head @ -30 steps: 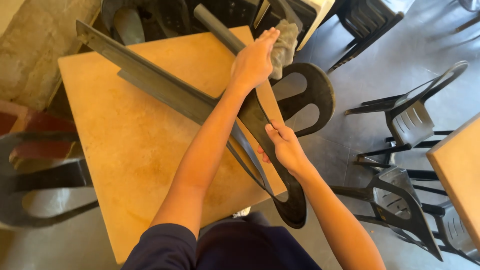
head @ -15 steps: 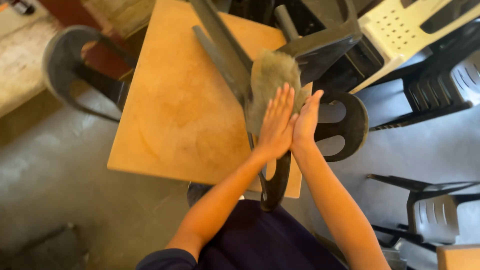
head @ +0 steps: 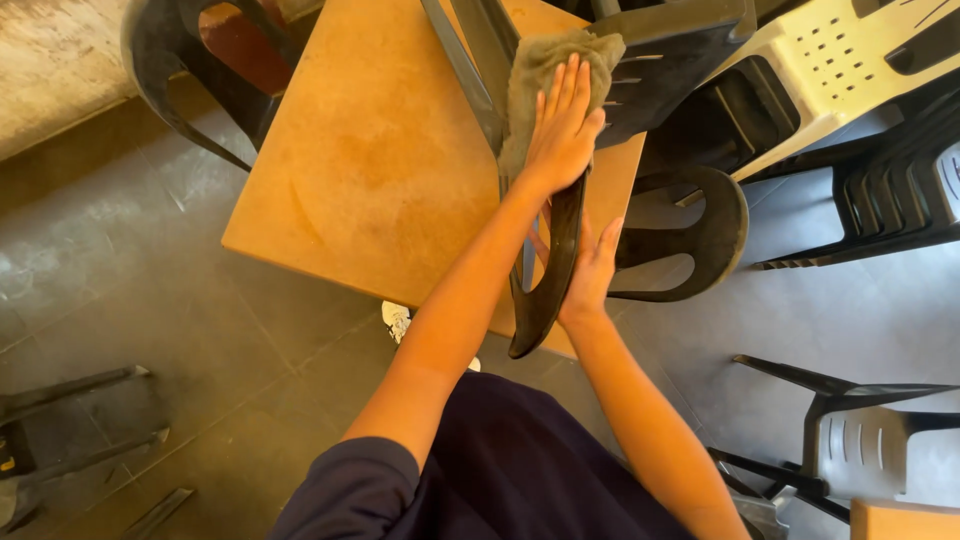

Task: Cleaning a black plastic chair using a spray bottle and a cloth in a bar seating area.

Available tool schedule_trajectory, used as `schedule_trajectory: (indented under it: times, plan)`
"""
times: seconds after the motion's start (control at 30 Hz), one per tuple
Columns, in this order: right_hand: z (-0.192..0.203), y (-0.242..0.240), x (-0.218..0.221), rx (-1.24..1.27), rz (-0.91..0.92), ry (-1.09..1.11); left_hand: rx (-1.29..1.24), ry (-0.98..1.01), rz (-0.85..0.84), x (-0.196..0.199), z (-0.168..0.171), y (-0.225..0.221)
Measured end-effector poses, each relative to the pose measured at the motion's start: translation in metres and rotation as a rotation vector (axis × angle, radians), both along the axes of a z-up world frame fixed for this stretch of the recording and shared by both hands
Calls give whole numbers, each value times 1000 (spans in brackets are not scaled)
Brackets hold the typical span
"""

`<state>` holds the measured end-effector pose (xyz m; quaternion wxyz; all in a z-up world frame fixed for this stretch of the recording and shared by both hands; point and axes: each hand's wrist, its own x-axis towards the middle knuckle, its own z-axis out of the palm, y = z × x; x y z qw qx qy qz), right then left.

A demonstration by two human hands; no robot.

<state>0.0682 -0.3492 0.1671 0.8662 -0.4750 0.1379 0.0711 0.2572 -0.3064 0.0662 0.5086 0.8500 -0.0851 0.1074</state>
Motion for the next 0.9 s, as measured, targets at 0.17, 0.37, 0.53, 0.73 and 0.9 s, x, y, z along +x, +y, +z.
schedule_trajectory:
  times: [0.17,0.37,0.53,0.73,0.9]
  plan:
    - [-63,-39,5,143,-112,-118,-281,-3,-133,-179,47,-1]
    - [-80,-42,0,383,-9,-236,-581,103,-256,-298,49,22]
    - [-118,-77,10,636,8,-194,-485,-42,-141,-235,41,1]
    - [-86,-50,-4,406,-36,-179,-324,-221,-80,-171,38,-2]
    - [-101,-70,17,110,-40,-219,-426,-166,-165,-241,67,28]
